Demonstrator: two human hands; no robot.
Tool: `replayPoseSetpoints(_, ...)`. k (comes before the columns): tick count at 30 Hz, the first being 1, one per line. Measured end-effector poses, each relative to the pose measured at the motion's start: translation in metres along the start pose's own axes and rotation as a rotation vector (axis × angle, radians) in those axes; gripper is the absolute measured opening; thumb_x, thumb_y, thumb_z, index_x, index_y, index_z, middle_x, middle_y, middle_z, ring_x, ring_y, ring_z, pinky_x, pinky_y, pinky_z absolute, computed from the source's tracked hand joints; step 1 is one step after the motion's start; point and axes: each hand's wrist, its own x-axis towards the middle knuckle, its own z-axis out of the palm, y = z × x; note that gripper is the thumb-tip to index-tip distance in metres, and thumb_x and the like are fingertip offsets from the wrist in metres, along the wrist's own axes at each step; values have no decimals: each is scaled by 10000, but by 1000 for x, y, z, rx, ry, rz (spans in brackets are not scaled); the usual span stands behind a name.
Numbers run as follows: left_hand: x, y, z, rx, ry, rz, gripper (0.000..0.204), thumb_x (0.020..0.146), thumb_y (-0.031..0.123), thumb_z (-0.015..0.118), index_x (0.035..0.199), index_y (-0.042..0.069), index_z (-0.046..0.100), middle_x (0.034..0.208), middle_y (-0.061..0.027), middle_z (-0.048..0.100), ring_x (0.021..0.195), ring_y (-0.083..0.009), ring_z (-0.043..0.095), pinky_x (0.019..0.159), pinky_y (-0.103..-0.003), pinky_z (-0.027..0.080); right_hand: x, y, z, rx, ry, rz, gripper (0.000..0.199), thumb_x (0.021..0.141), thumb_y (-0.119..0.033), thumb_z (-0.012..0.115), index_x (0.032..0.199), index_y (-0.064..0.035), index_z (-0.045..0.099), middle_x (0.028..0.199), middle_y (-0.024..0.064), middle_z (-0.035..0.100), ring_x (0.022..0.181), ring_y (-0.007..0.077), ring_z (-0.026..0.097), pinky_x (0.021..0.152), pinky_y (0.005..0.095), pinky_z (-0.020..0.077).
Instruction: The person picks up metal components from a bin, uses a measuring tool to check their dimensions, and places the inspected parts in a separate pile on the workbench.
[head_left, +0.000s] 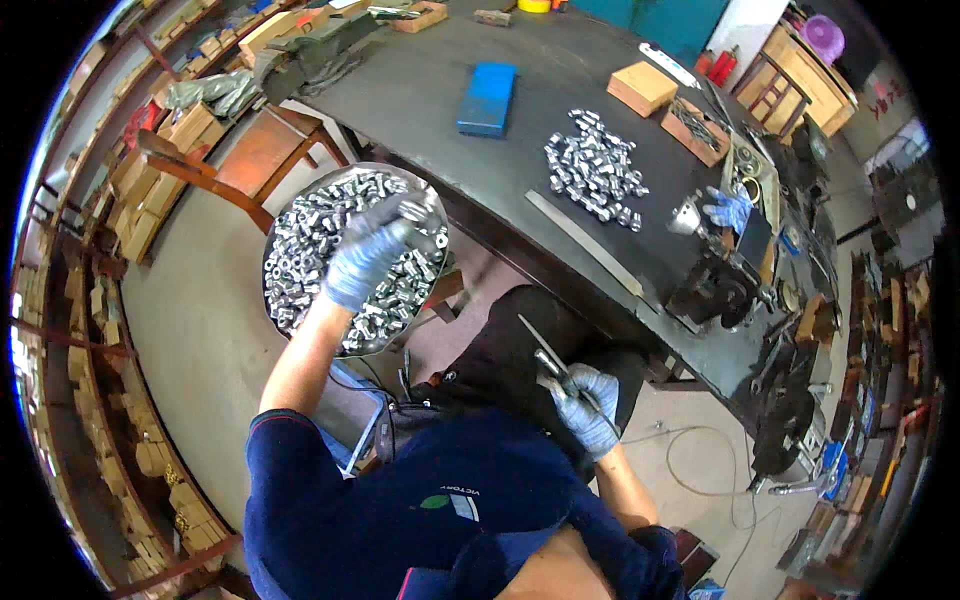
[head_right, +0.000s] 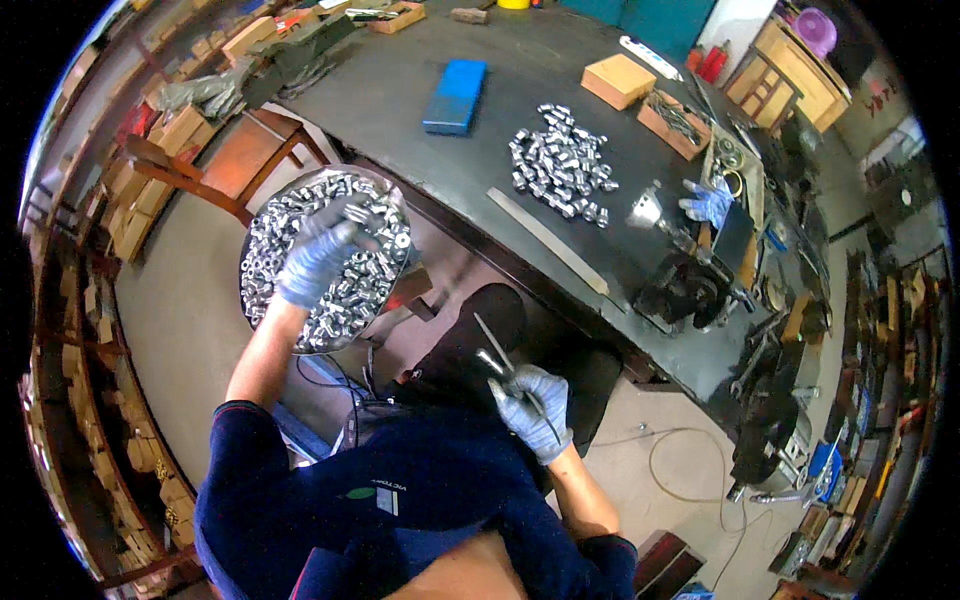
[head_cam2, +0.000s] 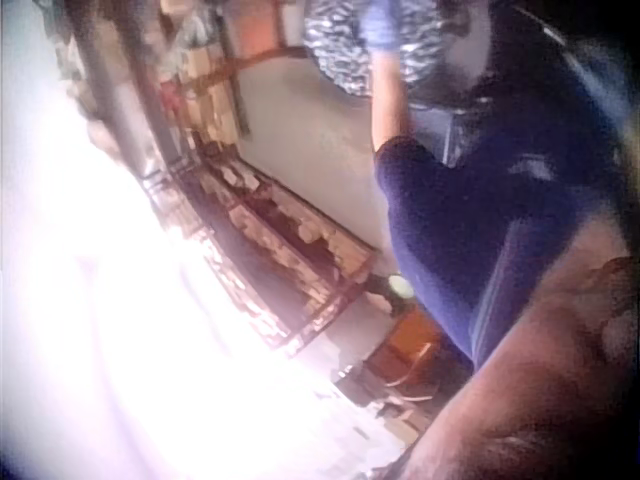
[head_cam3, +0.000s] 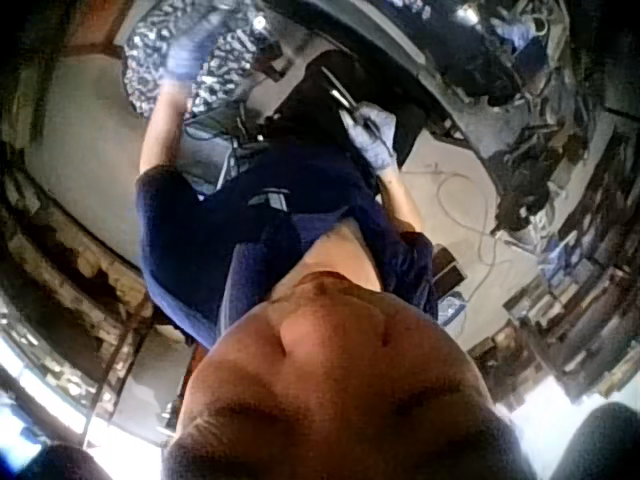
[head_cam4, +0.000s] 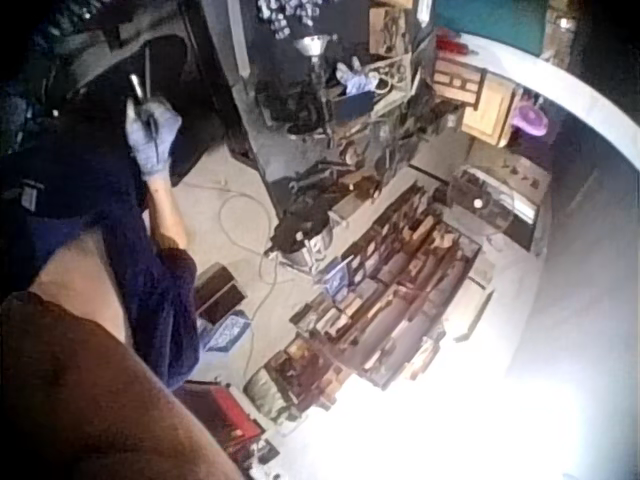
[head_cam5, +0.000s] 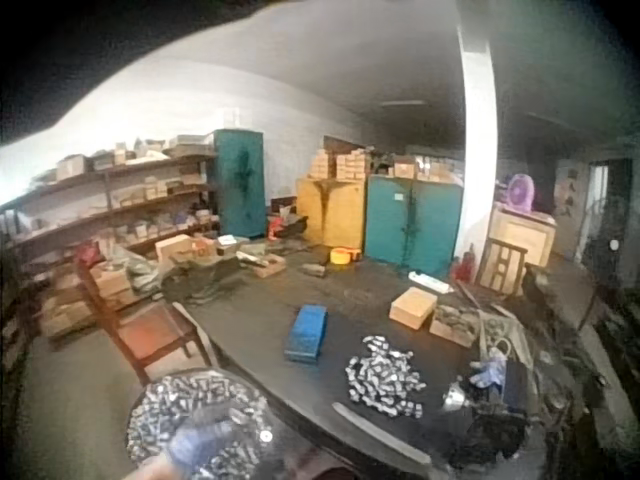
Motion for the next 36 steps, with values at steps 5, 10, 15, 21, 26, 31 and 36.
replayPoseSetpoints(5,-12,-43,63,-97,-231,-231,424,843,210,665,1163,-42,549,856,-90,613,712,-135,576,659,-264,476,12,-10,-3,10,21,-76,313,693,-57,747,578,-76,456,561,87,471,490,231,480,482,296,389)
replayPoseSetpoints(10,-20,-53,91,-50,-397,-277,289,873,94,611,1129,-30,559,914,-95,629,813,-151,610,744,-278,503,16,-8,-10,-29,85,-70,312,669,-96,764,563,-86,470,560,102,494,492,256,504,473,308,396)
replayPoseSetpoints(15,-24,-54,94,83,-446,-275,298,858,82,634,1126,-32,566,977,-69,634,896,-134,616,816,-274,498,22,-6,-14,-74,68,-86,311,668,-151,779,563,-88,493,550,109,486,491,271,502,467,318,401)
replayPoseSetpoints(21,-13,-49,96,391,-549,-273,291,818,64,672,1098,8,611,992,-55,631,883,-119,587,750,-265,492,28,-2,-8,-124,52,-113,324,679,-216,783,543,-95,515,526,111,497,470,272,512,458,333,412)
replayPoseSetpoints(26,-1,-50,98,563,-669,33,331,765,156,730,1057,27,644,915,-66,633,854,-140,596,748,-283,478,28,-1,-11,-348,-44,-116,351,684,-280,775,523,-103,519,503,104,493,464,275,520,456,353,416)
replayPoseSetpoints(31,2,-45,103,508,-730,-120,343,783,158,718,1080,10,632,942,-66,643,876,-138,596,793,-295,478,25,3,-9,-240,4,-91,341,686,-290,768,533,-103,527,505,103,495,467,278,525,461,358,421)
replayPoseSetpoints(36,-7,-55,106,188,-555,-366,391,829,221,689,1110,-38,605,861,-47,639,763,-84,575,706,-233,473,27,0,-11,-203,30,-103,298,679,-235,772,562,-94,537,522,99,495,479,269,520,467,344,420)
